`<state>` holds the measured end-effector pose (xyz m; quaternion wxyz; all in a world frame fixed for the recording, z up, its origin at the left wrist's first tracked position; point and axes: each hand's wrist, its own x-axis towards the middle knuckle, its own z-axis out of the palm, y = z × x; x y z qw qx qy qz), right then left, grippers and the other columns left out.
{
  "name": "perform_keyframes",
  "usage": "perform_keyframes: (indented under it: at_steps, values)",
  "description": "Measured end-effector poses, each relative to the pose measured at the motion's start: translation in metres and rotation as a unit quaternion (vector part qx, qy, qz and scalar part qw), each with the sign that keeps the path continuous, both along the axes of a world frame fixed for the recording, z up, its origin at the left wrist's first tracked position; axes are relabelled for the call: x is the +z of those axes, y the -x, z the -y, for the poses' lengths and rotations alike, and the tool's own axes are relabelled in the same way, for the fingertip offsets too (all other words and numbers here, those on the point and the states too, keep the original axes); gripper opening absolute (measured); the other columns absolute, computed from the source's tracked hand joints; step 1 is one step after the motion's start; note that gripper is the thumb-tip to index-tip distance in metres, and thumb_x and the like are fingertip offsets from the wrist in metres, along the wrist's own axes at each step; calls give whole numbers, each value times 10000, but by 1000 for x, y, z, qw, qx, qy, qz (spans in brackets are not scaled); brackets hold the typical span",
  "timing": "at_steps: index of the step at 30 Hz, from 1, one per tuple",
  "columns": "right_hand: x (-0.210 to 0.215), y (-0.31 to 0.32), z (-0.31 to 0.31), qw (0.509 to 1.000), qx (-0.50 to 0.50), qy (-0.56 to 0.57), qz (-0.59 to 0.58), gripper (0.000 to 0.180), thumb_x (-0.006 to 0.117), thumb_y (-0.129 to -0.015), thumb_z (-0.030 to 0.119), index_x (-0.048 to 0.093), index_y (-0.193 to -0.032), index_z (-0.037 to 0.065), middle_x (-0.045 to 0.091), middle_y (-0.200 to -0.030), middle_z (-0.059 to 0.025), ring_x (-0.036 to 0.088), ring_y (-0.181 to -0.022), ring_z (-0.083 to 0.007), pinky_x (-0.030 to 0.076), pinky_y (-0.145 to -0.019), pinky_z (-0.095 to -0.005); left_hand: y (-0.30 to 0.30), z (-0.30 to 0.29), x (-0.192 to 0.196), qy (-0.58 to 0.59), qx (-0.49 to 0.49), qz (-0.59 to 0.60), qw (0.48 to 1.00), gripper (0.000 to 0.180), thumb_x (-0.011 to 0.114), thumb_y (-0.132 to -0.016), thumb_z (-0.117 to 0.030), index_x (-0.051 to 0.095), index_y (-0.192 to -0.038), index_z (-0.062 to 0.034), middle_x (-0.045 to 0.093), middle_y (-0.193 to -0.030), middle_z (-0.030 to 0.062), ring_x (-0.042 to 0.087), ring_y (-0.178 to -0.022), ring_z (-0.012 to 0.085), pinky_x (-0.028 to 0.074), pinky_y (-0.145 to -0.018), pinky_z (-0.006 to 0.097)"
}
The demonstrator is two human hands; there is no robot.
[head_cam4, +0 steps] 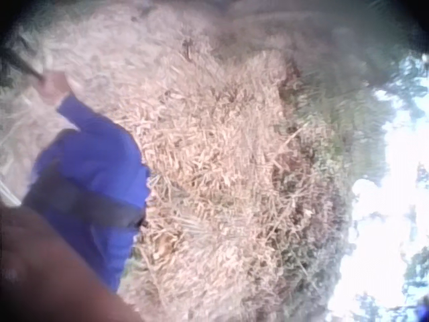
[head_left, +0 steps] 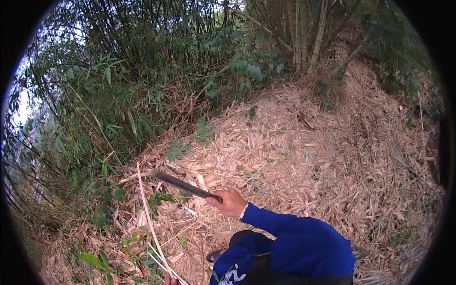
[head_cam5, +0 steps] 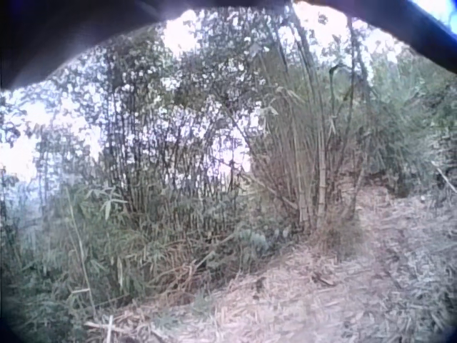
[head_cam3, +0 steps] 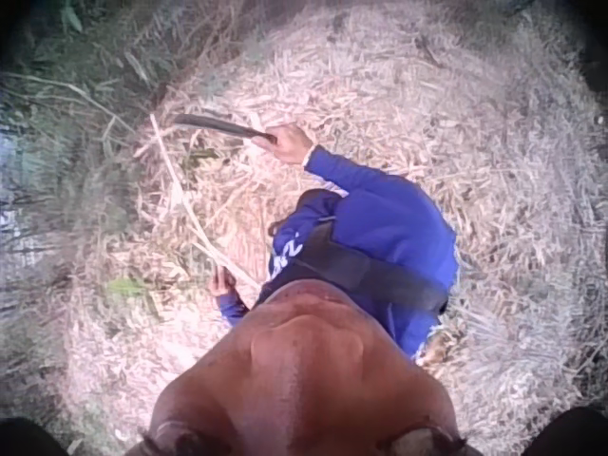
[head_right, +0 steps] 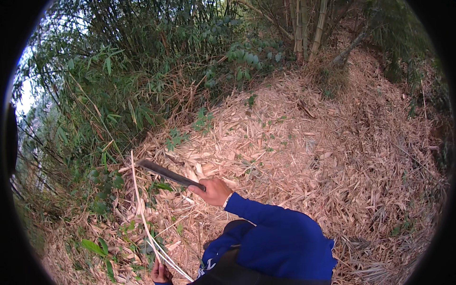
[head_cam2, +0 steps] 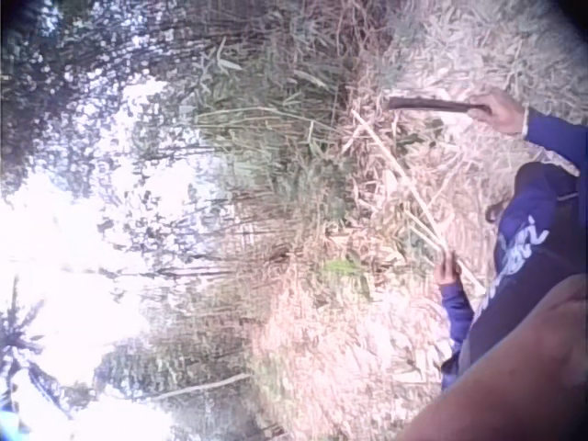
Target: The person sits on the ground in a bamboo grove and uses a machete to split a long bamboo stalk into thin strips. They then gather thicker bamboo pieces and split them into smaller sections.
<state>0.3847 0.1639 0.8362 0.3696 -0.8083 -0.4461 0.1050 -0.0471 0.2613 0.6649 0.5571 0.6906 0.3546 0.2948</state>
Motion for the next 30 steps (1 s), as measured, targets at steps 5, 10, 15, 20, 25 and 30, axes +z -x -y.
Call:
perform_keyframes:
  at_steps: [5, 10, 15, 20, 25, 30]
  values:
    - [-6, 76, -3, 990, 123, 59, -42, 578, 488, -895, 606, 657, -809, 60, 572, -558, -163, 602, -551, -365, 484, -554, -461, -109, -12, 42, 221, -65, 144, 962, 389, 521, -963, -141, 493, -1315, 24, 354, -497, -33, 297, -354, 49, 246, -333, 217]
    - [-11, 85, 19, 987, 128, 95, 7, 593, 476, -882, 634, 634, -800, 68, 582, -575, -164, 614, -583, -371, 488, -573, -476, -164, 1, 74, 262, -143, 151, 942, 232, 509, -965, -116, 574, -1157, -3, 418, -568, -21, 321, -396, 48, 261, -365, 209]
    - [-14, 85, 36, 987, 136, 64, 46, 508, 552, -870, 570, 582, -770, 73, 588, -603, -141, 598, -571, -366, 460, -530, -466, -186, 2, 80, 318, -185, 151, 918, 150, 487, -972, -136, 543, -903, -15, 499, -662, 18, 344, -432, 58, 270, -385, 211]
    - [-19, 89, 47, 990, 100, 57, 79, 534, 561, -838, 615, 583, -744, 90, 591, -602, -127, 602, -554, -355, 450, -501, -462, -194, 3, 69, 356, -231, 167, 890, 304, 498, -951, -110, 520, -1242, -27, 485, -667, 17, 337, -439, 64, 263, -393, 208]
    - [-23, 79, 52, 986, 54, 63, 142, 580, 547, -812, 666, 596, -733, 94, 602, -607, -114, 612, -543, -340, 463, -499, -453, -204, 16, 84, 364, -212, 127, 898, 237, 510, -947, -93, 547, -1176, -48, 435, -634, -15, 302, -426, 52, 252, -388, 206]
    - [8, 54, 54, 986, -32, 123, 107, 664, 457, -836, 707, 656, -781, 76, 631, -639, -145, 628, -575, -362, 495, -554, -480, -186, 31, 97, 298, -240, 100, 918, 121, 524, -954, -123, 550, -1036, -37, 410, -598, -20, 311, -420, 46, 265, -374, 208]
